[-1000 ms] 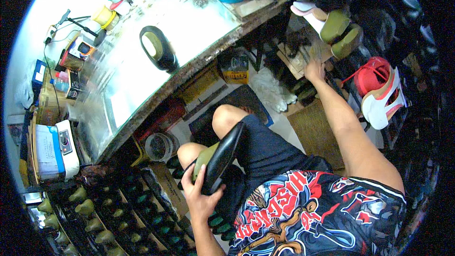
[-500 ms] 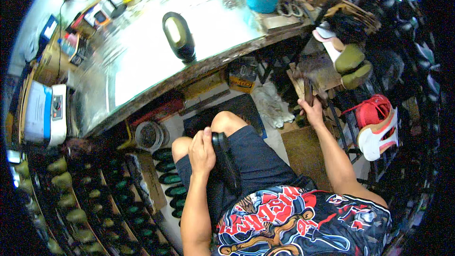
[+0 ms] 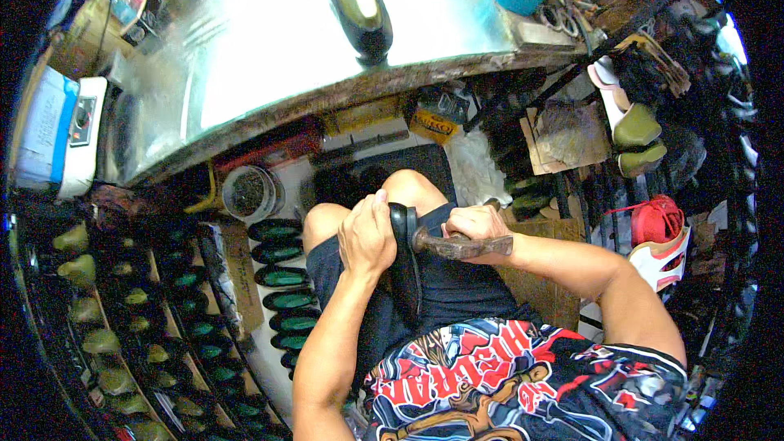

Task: The person uses a hammer to tap the sole of a black shoe, then inserts a shoe tree and places the shoe on a shelf. They repeat this process with another shoe, handling shoe trees and shoes throughout.

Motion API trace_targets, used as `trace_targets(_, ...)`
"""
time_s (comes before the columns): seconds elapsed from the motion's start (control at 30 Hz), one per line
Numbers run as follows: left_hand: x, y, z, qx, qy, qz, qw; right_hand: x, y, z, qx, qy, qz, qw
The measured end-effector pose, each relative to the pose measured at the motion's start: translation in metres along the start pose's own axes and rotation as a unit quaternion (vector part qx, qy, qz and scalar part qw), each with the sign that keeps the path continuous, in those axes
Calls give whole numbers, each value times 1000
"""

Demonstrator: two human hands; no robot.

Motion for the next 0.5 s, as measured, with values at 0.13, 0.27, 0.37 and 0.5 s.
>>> trace_targets(0.13, -2, 3, -2, -17, 29, 30, 999, -4, 9, -6, 41, -18, -34, 998)
trace_targets(0.27, -10, 2, 1, 7, -3, 38, 999, -7, 13, -14, 48, -7, 0, 999)
trace_targets(0.37, -11, 1, 2, -9, -6, 7, 1000, -2, 14, -11, 39, 22, 82, 996)
trace_targets(0.5, -11, 0, 0, -14, -21, -28, 999, 0, 15, 0, 138, 62, 35, 988)
Point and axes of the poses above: each hand's wrist, its own y-axis towards the middle knuckle, its own x-axis out of the palm, z = x × y, the point moved 1 cm from there along y, towards the middle knuckle, and after that the axes turned 15 degrees about y, right-handed, at the moved point
